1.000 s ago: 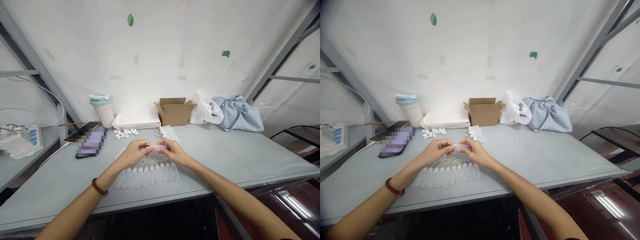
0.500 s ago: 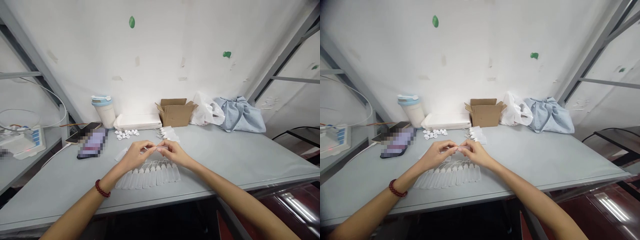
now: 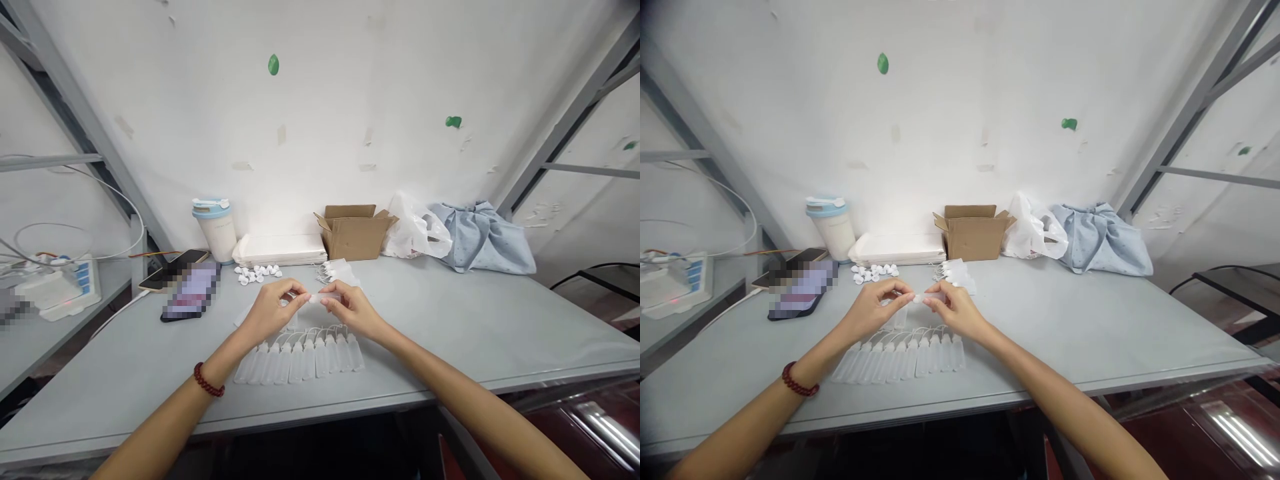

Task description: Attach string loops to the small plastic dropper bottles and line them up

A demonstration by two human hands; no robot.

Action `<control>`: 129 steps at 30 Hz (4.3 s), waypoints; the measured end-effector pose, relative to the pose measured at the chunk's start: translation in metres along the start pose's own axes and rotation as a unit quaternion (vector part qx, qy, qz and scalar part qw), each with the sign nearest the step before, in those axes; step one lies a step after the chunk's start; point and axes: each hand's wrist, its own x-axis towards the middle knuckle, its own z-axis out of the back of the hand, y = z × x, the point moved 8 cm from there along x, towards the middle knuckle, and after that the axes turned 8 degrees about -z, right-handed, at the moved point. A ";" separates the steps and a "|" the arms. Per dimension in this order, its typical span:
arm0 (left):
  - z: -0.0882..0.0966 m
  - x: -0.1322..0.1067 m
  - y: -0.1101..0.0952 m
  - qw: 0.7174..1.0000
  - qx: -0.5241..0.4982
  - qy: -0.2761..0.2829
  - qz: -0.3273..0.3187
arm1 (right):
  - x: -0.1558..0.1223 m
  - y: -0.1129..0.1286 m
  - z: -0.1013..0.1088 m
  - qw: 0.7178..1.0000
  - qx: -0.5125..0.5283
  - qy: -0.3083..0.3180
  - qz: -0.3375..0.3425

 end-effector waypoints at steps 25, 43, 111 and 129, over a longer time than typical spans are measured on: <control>-0.029 -0.009 0.004 0.977 -0.098 0.161 0.100 | -0.006 0.015 0.001 0.989 -0.074 -0.031 0.124; -0.038 -0.015 -0.003 0.972 -0.106 0.186 0.097 | -0.002 0.002 -0.001 0.999 -0.041 -0.024 0.015; 0.075 0.001 0.111 0.940 0.324 0.022 0.102 | 0.010 -0.019 0.070 0.970 -0.031 -0.239 0.005; 0.041 0.002 0.120 0.974 0.199 0.060 0.093 | 0.029 -0.057 0.095 0.964 -0.031 -0.264 -0.015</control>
